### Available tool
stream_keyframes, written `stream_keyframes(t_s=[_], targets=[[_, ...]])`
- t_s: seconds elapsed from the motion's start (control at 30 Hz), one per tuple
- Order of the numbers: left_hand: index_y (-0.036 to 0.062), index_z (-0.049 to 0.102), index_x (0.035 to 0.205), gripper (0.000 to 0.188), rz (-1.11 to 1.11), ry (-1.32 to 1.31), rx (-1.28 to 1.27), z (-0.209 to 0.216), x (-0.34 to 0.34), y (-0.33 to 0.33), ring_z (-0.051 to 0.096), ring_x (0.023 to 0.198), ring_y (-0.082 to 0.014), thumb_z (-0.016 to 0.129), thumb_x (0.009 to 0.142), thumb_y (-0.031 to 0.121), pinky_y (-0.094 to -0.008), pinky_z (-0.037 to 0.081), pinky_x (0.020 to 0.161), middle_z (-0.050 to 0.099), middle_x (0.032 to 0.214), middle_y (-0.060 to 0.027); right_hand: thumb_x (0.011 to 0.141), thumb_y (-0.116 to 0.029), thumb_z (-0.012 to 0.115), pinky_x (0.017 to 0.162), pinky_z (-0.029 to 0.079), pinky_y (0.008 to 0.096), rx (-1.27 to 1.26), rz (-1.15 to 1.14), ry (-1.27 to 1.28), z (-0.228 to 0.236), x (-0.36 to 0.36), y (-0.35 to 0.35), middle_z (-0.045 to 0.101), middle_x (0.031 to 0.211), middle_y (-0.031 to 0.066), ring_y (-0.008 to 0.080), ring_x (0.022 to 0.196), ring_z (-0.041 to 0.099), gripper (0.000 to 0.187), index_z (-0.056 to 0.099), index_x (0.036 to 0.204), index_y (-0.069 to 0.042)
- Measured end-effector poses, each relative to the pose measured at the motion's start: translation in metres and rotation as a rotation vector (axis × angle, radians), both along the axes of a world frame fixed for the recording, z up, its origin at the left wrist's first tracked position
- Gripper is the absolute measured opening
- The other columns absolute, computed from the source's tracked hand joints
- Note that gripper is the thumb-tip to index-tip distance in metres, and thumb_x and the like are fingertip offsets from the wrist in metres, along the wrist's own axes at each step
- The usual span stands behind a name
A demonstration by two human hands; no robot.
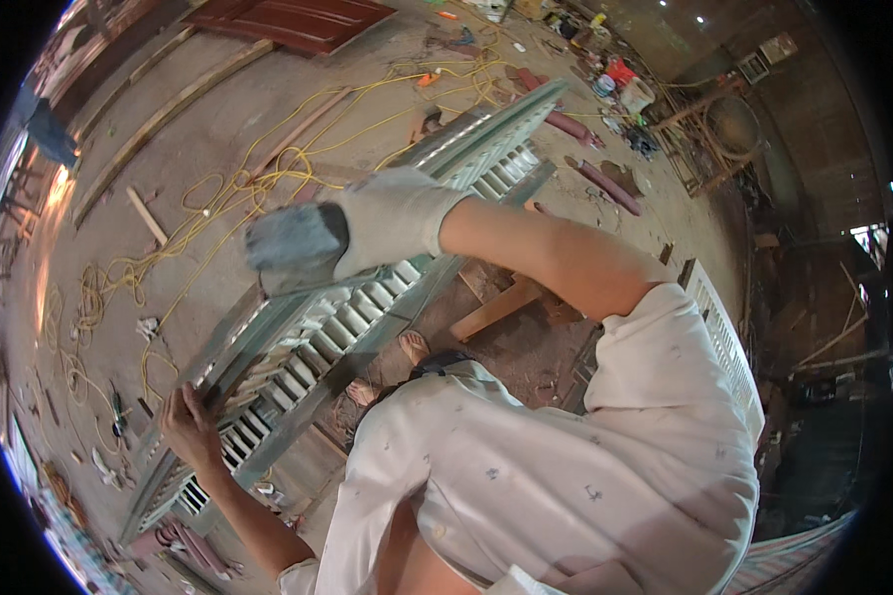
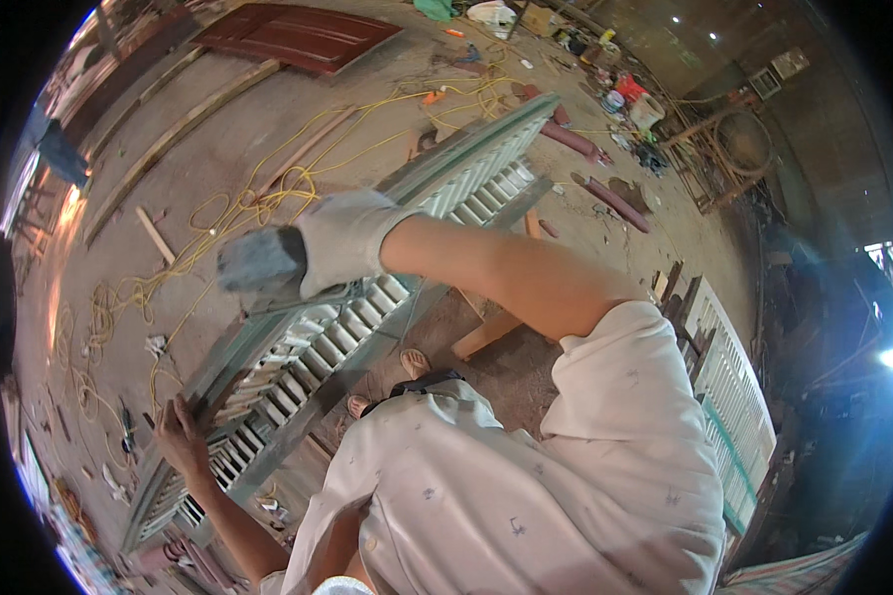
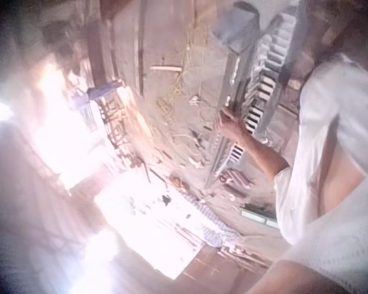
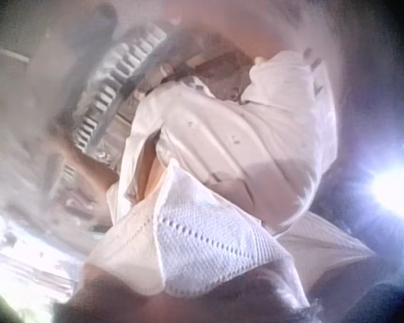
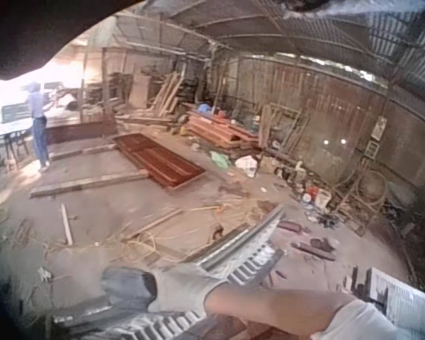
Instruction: The person sands a green metal window frame with a sanding block, moving along the frame's edges and slats. They reposition the frame multiple times to access different sides and continue sanding until the clip ends.
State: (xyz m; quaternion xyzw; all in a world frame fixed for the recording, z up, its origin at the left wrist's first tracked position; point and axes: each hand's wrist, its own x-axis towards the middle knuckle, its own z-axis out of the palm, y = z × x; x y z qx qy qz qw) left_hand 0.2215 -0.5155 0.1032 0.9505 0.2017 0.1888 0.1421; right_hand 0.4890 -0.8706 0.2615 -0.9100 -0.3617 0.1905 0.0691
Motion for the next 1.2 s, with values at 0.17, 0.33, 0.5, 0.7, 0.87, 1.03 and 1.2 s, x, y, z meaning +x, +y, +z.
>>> stream_keyframes(t_s=[0.17,0.33,0.5,0.7,0.87,1.03,1.2], targets=[[0.0004,0.068,0.086,0.045,-0.119,0.035,-0.103,0.03,0.08,-0.102,0.071,0.08,-0.0441,0.063,0.106,0.041,-0.0501,0.052,0.072,0.071,0.083,-0.0225,0.071,-0.059,0.084,0.093,0.06,0.0442,-0.01,-0.217,-0.011,0.008,0.053,-0.091,0.078,0.107,0.0257,0.039,0.104,0.077,0.076,0.075,0.113,0.004],[0.0019,0.069,0.081,0.046,-0.109,0.086,0.141,0.013,0.119,-0.144,0.07,0.072,-0.0432,0.07,0.101,0.044,-0.0496,0.052,0.067,0.068,0.073,-0.0196,0.073,-0.061,0.082,0.091,0.061,0.0436,-0.054,-0.404,-0.009,0.015,0.12,-0.182,0.078,0.109,0.0267,0.0393,0.101,0.077,0.073,0.08,0.108,0.003],[0.0009,0.066,0.079,0.048,-0.08,0.141,0.09,-0.001,0.122,-0.139,0.065,0.071,-0.0453,0.07,0.101,0.043,-0.0512,0.048,0.064,0.065,0.072,-0.021,0.075,-0.065,0.083,0.09,0.059,0.0442,-0.048,-0.418,-0.258,-0.016,0.218,-0.301,0.077,0.108,0.0291,0.0408,0.094,0.075,0.078,0.079,0.112,0.003],[0.0012,0.067,0.081,0.047,-0.047,0.06,0.104,-0.019,0.109,-0.129,0.065,0.071,-0.0443,0.069,0.102,0.043,-0.0513,0.047,0.065,0.065,0.074,-0.0208,0.077,-0.065,0.085,0.092,0.056,0.0444,-0.073,-0.571,-0.15,-0.008,0.31,-0.395,0.078,0.117,0.0223,0.0353,0.101,0.074,0.072,0.082,0.114,-0.003],[0.0014,0.07,0.084,0.046,-0.048,0.1,0.117,-0.032,0.111,-0.126,0.067,0.073,-0.0422,0.067,0.103,0.043,-0.0503,0.05,0.067,0.068,0.076,-0.0188,0.079,-0.065,0.086,0.098,0.056,0.0453,-0.034,-0.73,-0.127,-0.014,0.368,-0.454,0.077,0.125,0.0199,0.0339,0.112,0.073,0.074,0.082,0.122,-0.006],[0.0036,0.07,0.084,0.036,-0.029,0.066,0.061,-0.036,0.107,-0.13,0.067,0.076,-0.0434,0.073,0.099,0.037,-0.0507,0.05,0.07,0.068,0.077,-0.0181,0.08,-0.059,0.086,0.103,0.054,0.0429,0.047,-0.643,-0.076,-0.022,0.376,-0.451,0.076,0.13,0.0191,0.0313,0.113,0.073,0.073,0.078,0.13,-0.006],[0.0039,0.065,0.078,0.039,-0.002,0.103,0.081,-0.004,0.111,-0.139,0.063,0.077,-0.0456,0.074,0.095,0.038,-0.0541,0.047,0.073,0.065,0.078,-0.0184,0.083,-0.031,0.087,0.109,0.053,0.0383,0.438,-0.557,0.069,-0.013,0.332,-0.402,0.072,0.139,0.0147,0.0248,0.12,0.07,0.069,0.067,0.141,0.002]])
